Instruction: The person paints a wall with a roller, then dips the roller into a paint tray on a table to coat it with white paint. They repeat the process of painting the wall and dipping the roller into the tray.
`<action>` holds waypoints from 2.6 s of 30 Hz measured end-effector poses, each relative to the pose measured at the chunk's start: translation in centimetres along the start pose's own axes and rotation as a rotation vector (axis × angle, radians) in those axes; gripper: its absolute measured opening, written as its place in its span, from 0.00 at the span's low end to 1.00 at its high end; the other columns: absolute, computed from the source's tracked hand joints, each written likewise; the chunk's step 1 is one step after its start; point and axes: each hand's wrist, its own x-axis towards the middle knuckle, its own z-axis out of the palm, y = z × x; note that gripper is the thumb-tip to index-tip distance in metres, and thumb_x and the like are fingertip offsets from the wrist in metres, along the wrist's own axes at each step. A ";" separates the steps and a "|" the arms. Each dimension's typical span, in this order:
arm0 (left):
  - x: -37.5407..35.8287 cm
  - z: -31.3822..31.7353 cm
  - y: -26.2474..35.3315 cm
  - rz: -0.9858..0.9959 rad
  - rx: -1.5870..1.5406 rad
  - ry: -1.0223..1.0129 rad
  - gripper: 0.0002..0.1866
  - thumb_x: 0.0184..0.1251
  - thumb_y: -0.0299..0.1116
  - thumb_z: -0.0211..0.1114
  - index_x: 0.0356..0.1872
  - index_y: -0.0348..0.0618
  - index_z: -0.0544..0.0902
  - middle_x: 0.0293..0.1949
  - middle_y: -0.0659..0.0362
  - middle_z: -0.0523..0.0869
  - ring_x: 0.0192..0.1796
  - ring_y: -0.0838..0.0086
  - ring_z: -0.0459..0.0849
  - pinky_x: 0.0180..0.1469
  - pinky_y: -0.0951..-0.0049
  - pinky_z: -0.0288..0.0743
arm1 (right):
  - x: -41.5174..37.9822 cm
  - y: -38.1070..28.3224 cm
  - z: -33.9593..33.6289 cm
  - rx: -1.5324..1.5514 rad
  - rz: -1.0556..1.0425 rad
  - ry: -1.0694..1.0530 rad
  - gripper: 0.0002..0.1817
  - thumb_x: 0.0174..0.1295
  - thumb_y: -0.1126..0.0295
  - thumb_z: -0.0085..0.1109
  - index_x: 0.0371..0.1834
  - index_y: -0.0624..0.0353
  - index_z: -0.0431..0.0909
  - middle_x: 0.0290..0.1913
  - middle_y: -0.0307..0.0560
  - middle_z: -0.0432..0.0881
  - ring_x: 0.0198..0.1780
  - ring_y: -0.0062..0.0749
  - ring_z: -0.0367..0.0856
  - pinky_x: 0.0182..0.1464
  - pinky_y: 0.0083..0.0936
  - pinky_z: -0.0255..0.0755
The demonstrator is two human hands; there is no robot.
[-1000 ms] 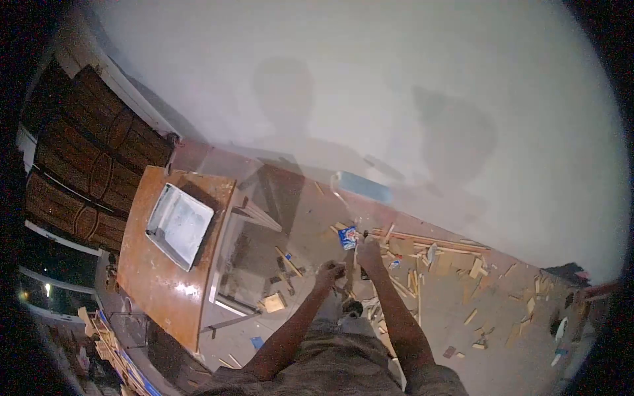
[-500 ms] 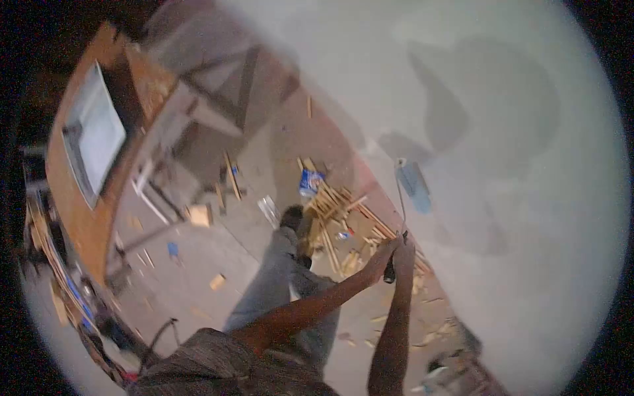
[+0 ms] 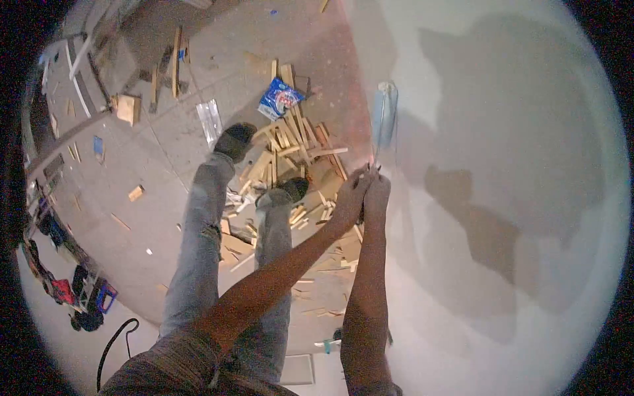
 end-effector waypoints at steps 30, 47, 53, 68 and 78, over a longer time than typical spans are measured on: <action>-16.5 8.2 -11.7 -0.078 0.076 -0.096 0.17 0.67 0.31 0.42 0.55 0.35 0.65 0.39 0.42 0.75 0.42 0.53 0.74 0.43 0.61 0.67 | -19.2 4.7 -16.3 -0.379 0.218 0.148 0.18 0.62 0.60 0.50 0.41 0.66 0.78 0.27 0.38 0.77 0.27 0.20 0.72 0.27 0.19 0.66; 0.8 -1.8 -12.6 0.101 0.331 -0.119 0.12 0.67 0.30 0.44 0.46 0.34 0.67 0.35 0.42 0.76 0.40 0.55 0.78 0.41 0.61 0.71 | 0.0 12.5 -2.4 0.380 0.084 0.030 0.12 0.63 0.64 0.48 0.31 0.61 0.77 0.25 0.35 0.74 0.26 0.19 0.72 0.28 0.19 0.67; -18.2 5.5 -15.8 -0.065 -0.485 -0.279 0.20 0.67 0.43 0.42 0.53 0.42 0.70 0.39 0.55 0.79 0.41 0.65 0.77 0.50 0.66 0.66 | -16.9 14.9 -14.3 -0.403 -0.071 0.166 0.14 0.63 0.67 0.47 0.47 0.63 0.75 0.27 0.46 0.79 0.28 0.25 0.77 0.28 0.23 0.71; 7.2 -3.6 -14.9 0.153 -0.111 -0.205 0.09 0.66 0.32 0.46 0.37 0.38 0.72 0.29 0.54 0.79 0.33 0.67 0.77 0.38 0.66 0.71 | 5.3 11.8 2.4 -0.049 -0.280 -0.023 0.13 0.62 0.63 0.46 0.34 0.63 0.74 0.27 0.44 0.76 0.30 0.27 0.73 0.34 0.26 0.68; -10.7 2.2 -16.7 -0.030 -0.242 -0.361 0.12 0.70 0.35 0.43 0.39 0.40 0.72 0.33 0.60 0.78 0.37 0.74 0.75 0.40 0.72 0.71 | -13.1 16.7 -9.6 0.277 0.008 0.260 0.16 0.65 0.65 0.43 0.46 0.67 0.73 0.35 0.46 0.79 0.34 0.28 0.77 0.36 0.24 0.72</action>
